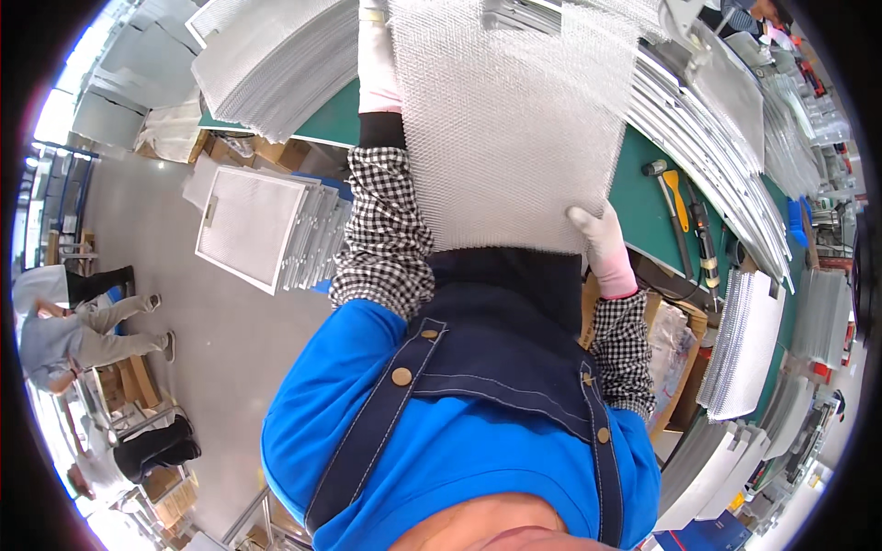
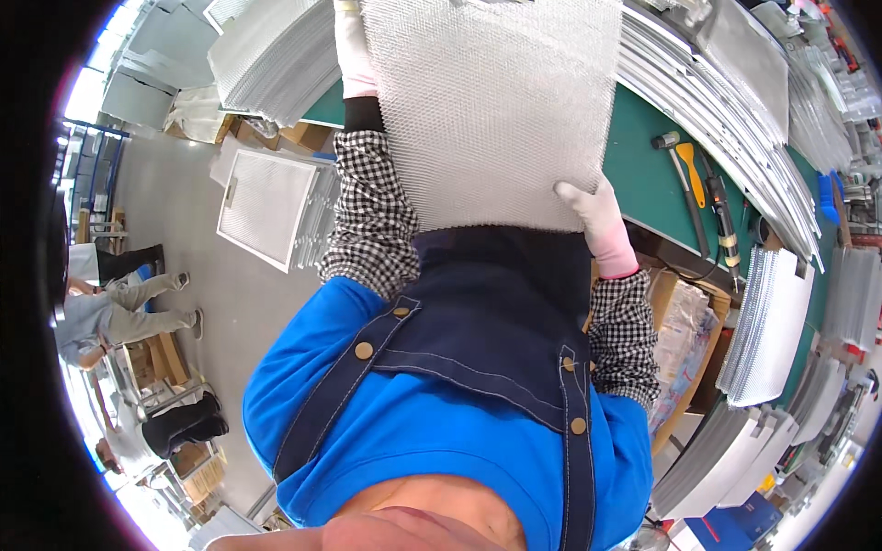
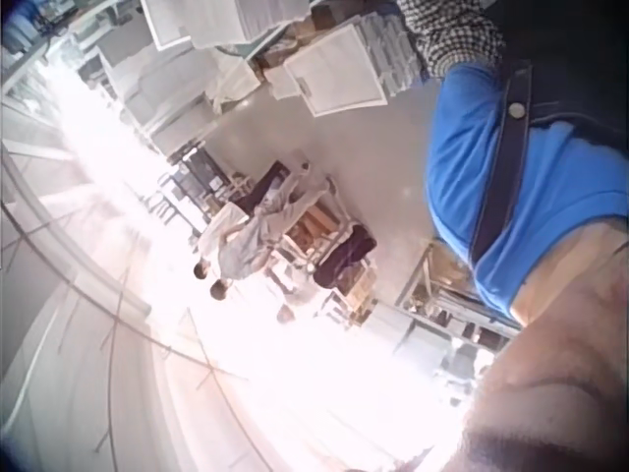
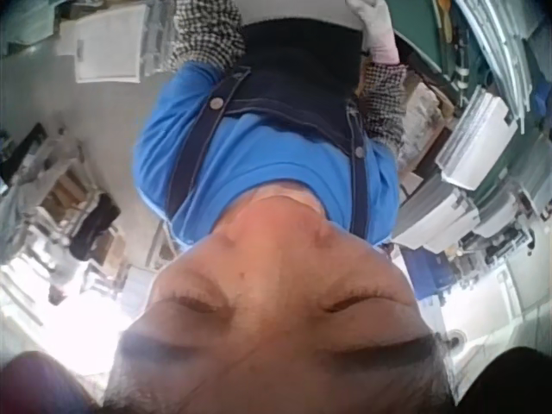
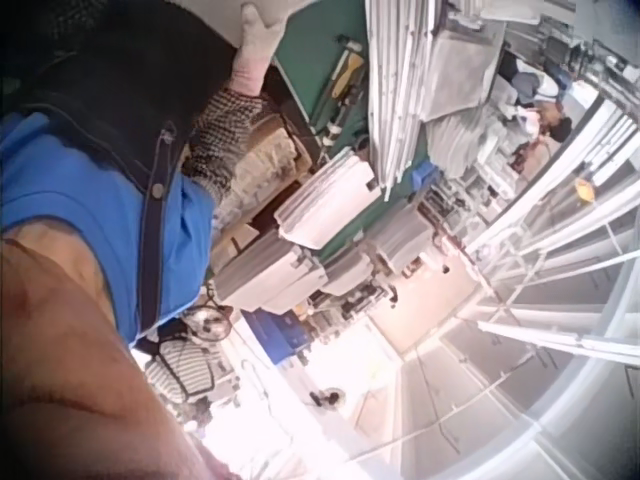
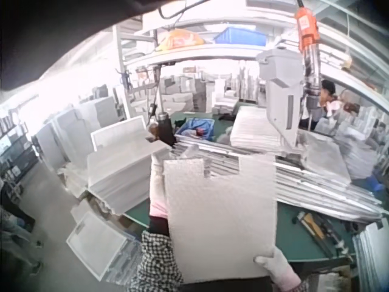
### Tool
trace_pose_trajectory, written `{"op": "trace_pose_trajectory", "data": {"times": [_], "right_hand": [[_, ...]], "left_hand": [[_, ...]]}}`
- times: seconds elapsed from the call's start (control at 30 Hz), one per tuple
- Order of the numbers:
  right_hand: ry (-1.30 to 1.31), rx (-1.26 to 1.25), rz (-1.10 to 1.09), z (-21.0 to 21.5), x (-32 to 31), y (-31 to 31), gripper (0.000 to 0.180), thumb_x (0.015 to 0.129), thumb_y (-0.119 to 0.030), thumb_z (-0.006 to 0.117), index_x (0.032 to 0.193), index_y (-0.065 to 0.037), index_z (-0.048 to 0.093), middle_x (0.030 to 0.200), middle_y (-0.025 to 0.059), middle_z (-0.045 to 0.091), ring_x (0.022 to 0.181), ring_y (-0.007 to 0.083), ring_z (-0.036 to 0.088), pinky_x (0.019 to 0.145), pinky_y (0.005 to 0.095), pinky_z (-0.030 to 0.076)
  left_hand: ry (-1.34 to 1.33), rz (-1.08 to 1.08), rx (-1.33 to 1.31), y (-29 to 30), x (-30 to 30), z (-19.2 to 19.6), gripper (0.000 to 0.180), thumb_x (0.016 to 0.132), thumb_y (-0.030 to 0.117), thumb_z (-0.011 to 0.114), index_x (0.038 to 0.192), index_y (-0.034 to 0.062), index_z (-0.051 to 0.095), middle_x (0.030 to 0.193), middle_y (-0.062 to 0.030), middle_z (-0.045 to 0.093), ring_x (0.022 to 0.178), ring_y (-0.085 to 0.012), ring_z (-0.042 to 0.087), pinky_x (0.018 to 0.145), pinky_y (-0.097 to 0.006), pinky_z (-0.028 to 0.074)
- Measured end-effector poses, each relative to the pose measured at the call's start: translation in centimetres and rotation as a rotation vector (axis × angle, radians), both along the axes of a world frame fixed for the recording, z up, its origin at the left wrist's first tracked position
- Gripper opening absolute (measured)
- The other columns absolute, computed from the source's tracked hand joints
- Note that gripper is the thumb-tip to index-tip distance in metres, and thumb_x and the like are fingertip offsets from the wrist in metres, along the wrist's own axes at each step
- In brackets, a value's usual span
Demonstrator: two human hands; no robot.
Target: The person assembles air filters by hand at a factory workstation. They pick up a mesh filter panel, apply adhesive tape to the edges, and attach a white plastic frame. The completed units are stacked on the table. The process is repeated for multiple units throughout the clip.
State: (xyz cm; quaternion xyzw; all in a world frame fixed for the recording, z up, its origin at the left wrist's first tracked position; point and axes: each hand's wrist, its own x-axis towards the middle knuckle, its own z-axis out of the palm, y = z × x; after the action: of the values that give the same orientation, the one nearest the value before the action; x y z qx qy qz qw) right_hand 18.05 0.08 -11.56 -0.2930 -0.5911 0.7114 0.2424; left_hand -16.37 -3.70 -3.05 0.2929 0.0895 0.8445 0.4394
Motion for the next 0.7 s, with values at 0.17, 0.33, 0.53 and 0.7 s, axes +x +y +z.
{"op": "trace_pose_trajectory", "data": {"times": [0.17, 0.33, 0.53, 0.7], "right_hand": [[0.010, -0.031, 0.010, 1.4, 1.5, 0.0, 0.080, 0.082, -0.035, 0.085, 0.141, 0.004, 0.048, 0.128, 0.0081, 0.063, 0.116, 0.0194, 0.059, 0.102, 0.0341, 0.045], [-0.236, 0.135, -0.191, -1.3, 4.9, -1.0, 0.056, 0.084, -0.025, 0.083, 0.126, 0.006, 0.062, 0.112, 0.0059, 0.070, 0.099, 0.0144, 0.064, 0.091, 0.0305, 0.051], [-0.345, 0.012, -0.255, -12.2, 9.7, -8.1, 0.039, 0.091, -0.018, 0.075, 0.122, 0.003, 0.067, 0.115, 0.0055, 0.071, 0.106, 0.0145, 0.065, 0.096, 0.0323, 0.050], [-0.481, -0.214, 0.341, -6.0, 12.9, -2.4, 0.044, 0.089, -0.011, 0.071, 0.131, 0.001, 0.062, 0.121, 0.0094, 0.069, 0.111, 0.0203, 0.064, 0.099, 0.0336, 0.050]], "left_hand": [[0.090, 0.165, -0.167, 0.0, 0.9, -0.9, 0.100, 0.085, 0.081, 0.051, 0.145, 0.0021, 0.046, 0.126, -0.0149, 0.062, 0.113, -0.0243, 0.061, 0.092, -0.042, 0.056], [0.335, 0.052, -0.352, -0.5, 3.7, -3.7, 0.097, 0.087, 0.079, 0.050, 0.144, 0.0011, 0.047, 0.127, -0.0147, 0.064, 0.116, -0.0236, 0.062, 0.093, -0.041, 0.057], [0.358, -0.459, -0.294, -5.1, 9.8, -5.9, 0.111, 0.083, 0.080, 0.057, 0.151, -0.0045, 0.034, 0.139, -0.0222, 0.055, 0.124, -0.0269, 0.057, 0.107, -0.041, 0.045], [0.471, -0.551, -0.225, -7.0, 10.9, -5.2, 0.122, 0.069, 0.072, 0.078, 0.150, -0.0070, 0.033, 0.131, -0.0188, 0.054, 0.121, -0.0264, 0.054, 0.109, -0.042, 0.042]]}}
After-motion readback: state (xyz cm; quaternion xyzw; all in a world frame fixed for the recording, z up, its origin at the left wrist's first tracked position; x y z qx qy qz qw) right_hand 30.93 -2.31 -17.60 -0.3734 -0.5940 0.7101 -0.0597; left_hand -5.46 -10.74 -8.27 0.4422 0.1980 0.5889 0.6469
